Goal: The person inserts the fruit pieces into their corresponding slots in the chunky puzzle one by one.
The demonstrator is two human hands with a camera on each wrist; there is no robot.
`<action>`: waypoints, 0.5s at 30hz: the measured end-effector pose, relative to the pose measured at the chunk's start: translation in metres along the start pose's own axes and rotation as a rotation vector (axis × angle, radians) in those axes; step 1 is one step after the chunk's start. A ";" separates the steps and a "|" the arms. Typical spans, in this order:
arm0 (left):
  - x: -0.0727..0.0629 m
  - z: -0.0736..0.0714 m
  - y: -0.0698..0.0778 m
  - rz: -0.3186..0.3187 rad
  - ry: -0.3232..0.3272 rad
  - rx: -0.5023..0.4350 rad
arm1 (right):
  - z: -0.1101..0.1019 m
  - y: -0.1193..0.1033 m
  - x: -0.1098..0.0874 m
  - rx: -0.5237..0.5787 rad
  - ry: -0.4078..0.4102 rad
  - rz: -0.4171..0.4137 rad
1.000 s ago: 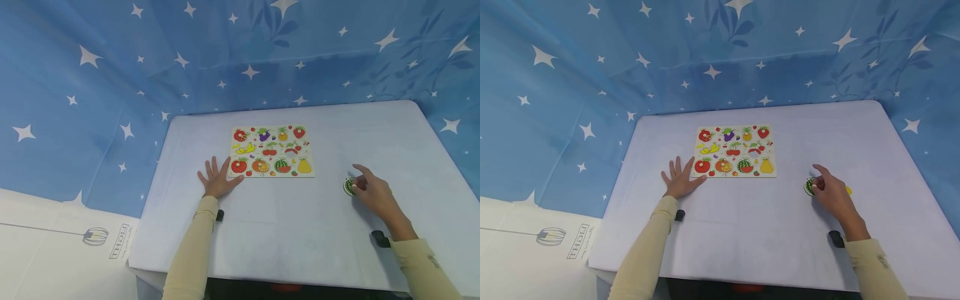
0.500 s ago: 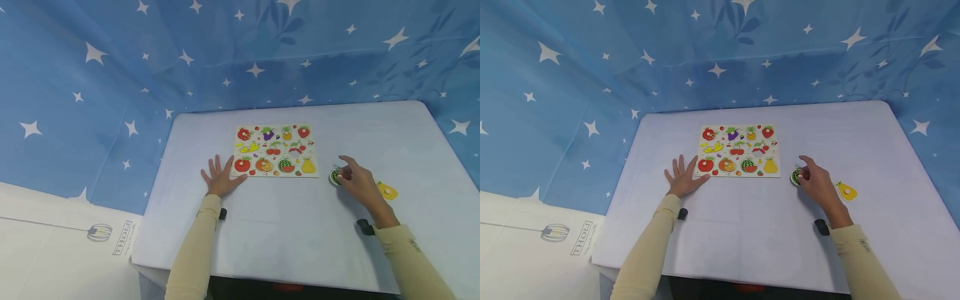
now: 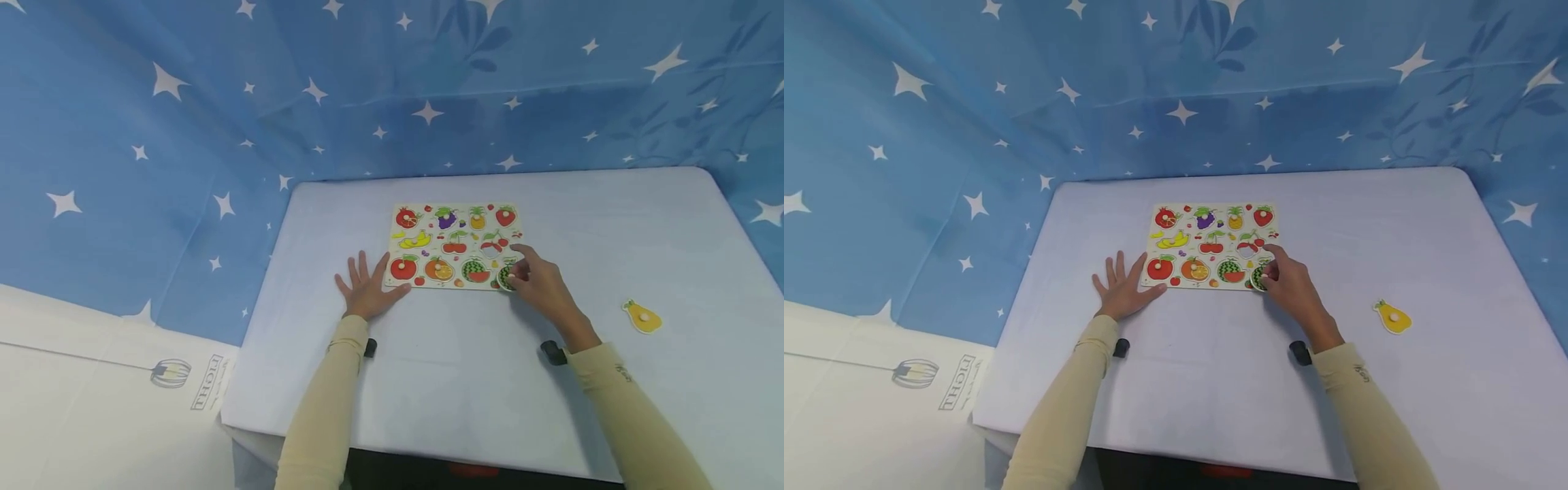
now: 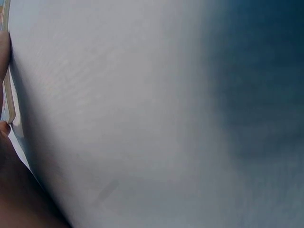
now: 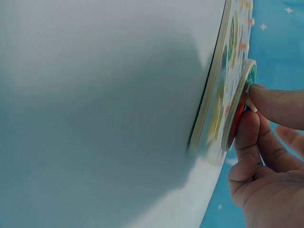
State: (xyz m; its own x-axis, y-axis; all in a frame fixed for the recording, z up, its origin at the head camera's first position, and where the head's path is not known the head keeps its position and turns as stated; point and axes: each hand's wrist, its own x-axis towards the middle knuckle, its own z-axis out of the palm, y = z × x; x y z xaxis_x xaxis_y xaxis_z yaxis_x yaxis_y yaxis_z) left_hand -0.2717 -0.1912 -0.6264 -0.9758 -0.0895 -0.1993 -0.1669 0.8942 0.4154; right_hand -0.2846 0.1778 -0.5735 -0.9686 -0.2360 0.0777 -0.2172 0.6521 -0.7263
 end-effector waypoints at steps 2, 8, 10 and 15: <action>0.000 0.000 0.000 -0.004 -0.008 -0.002 | 0.006 -0.005 0.006 0.007 -0.008 -0.001; -0.004 -0.007 0.006 -0.020 -0.025 -0.021 | 0.021 -0.020 0.020 0.027 -0.017 -0.013; -0.006 -0.011 0.009 -0.028 -0.037 -0.017 | 0.025 -0.023 0.025 0.027 -0.017 -0.019; -0.007 -0.014 0.011 -0.038 -0.050 0.014 | 0.036 -0.028 0.035 0.026 -0.022 -0.021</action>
State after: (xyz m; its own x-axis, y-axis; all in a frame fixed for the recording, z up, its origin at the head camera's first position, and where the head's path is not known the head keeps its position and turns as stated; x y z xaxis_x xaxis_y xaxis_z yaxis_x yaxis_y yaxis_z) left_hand -0.2689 -0.1867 -0.6084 -0.9604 -0.1020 -0.2593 -0.2017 0.8964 0.3946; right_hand -0.3085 0.1249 -0.5752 -0.9611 -0.2650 0.0785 -0.2339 0.6283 -0.7420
